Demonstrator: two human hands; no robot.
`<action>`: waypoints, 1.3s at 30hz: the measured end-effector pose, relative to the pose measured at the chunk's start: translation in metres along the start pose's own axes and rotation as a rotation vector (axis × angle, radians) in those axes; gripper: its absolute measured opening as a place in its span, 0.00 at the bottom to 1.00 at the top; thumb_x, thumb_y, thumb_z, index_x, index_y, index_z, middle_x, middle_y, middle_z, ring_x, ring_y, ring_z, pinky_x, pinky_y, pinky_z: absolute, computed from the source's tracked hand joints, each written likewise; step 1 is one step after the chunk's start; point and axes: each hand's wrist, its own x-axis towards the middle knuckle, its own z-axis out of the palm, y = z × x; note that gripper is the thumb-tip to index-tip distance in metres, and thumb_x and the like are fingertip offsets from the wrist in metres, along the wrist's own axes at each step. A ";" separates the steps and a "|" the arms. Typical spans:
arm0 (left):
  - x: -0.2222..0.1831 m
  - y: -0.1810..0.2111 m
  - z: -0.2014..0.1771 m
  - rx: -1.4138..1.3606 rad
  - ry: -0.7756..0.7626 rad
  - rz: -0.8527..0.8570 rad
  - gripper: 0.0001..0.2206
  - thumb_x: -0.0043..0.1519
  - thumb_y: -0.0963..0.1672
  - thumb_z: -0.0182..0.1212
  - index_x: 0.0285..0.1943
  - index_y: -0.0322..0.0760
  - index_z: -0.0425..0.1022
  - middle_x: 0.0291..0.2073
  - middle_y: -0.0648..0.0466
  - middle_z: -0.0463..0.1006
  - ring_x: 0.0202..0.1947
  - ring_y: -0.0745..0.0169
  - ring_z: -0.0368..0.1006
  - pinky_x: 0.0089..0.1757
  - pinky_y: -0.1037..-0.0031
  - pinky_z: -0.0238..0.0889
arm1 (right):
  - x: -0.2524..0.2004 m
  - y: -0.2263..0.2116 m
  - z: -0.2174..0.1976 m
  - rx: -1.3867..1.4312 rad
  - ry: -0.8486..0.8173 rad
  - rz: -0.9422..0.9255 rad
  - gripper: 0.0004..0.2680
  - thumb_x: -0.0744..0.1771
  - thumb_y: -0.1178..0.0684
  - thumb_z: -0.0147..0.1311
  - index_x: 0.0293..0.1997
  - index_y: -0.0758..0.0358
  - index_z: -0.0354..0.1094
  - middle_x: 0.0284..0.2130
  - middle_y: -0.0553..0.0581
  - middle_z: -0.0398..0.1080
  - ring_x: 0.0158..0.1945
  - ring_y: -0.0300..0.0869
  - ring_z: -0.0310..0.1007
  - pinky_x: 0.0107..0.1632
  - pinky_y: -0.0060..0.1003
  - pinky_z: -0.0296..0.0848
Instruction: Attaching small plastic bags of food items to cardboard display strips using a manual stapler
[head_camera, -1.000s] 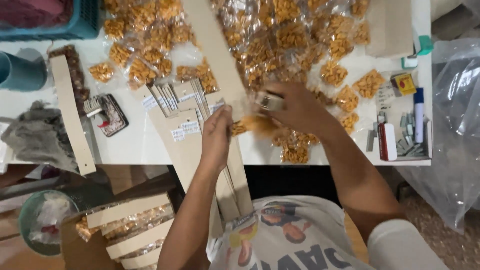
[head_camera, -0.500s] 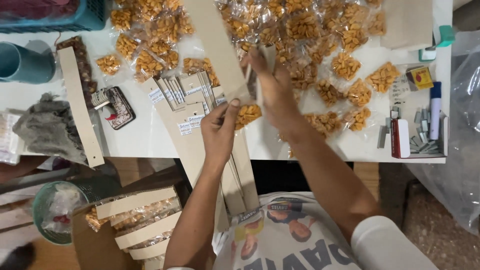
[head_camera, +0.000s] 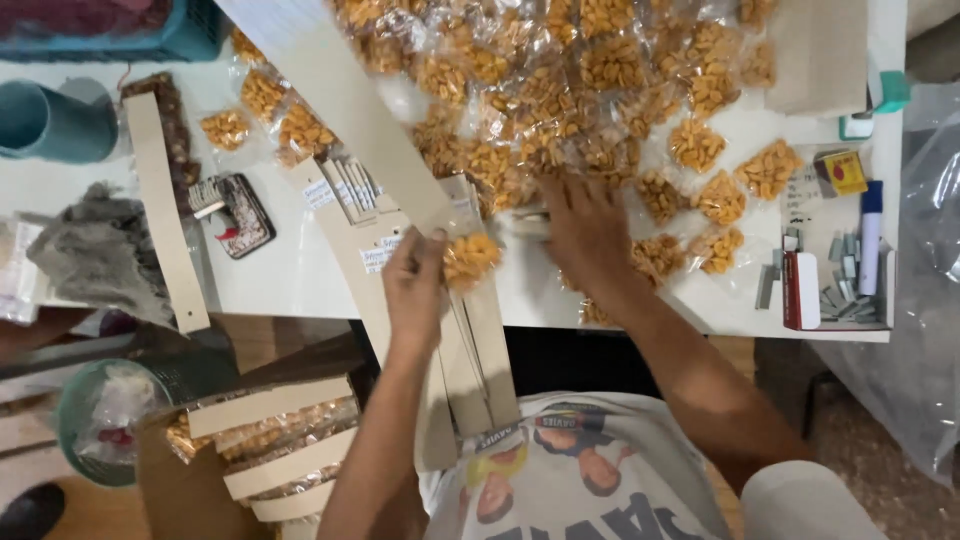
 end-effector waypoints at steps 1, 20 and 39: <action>0.003 -0.001 -0.002 -0.005 0.008 -0.003 0.10 0.70 0.45 0.56 0.35 0.41 0.74 0.19 0.63 0.66 0.21 0.75 0.57 0.28 0.82 0.58 | 0.000 0.010 0.012 0.000 -0.005 -0.009 0.27 0.52 0.53 0.72 0.55 0.56 0.71 0.42 0.60 0.74 0.47 0.56 0.74 0.48 0.54 0.67; 0.033 -0.035 -0.005 -0.315 0.034 -0.154 0.15 0.68 0.45 0.57 0.60 0.33 0.76 0.46 0.42 0.80 0.47 0.51 0.78 0.47 0.56 0.73 | 0.015 0.040 0.012 0.157 0.120 -0.036 0.08 0.61 0.61 0.58 0.41 0.60 0.74 0.38 0.57 0.69 0.48 0.54 0.70 0.50 0.51 0.68; 0.006 0.028 0.027 -0.209 -0.292 -0.411 0.46 0.64 0.65 0.25 0.78 0.27 0.55 0.46 0.52 0.62 0.48 0.64 0.62 0.57 0.70 0.60 | 0.059 0.007 -0.058 0.478 -0.388 0.041 0.09 0.65 0.52 0.66 0.44 0.61 0.72 0.39 0.61 0.74 0.43 0.62 0.77 0.44 0.60 0.74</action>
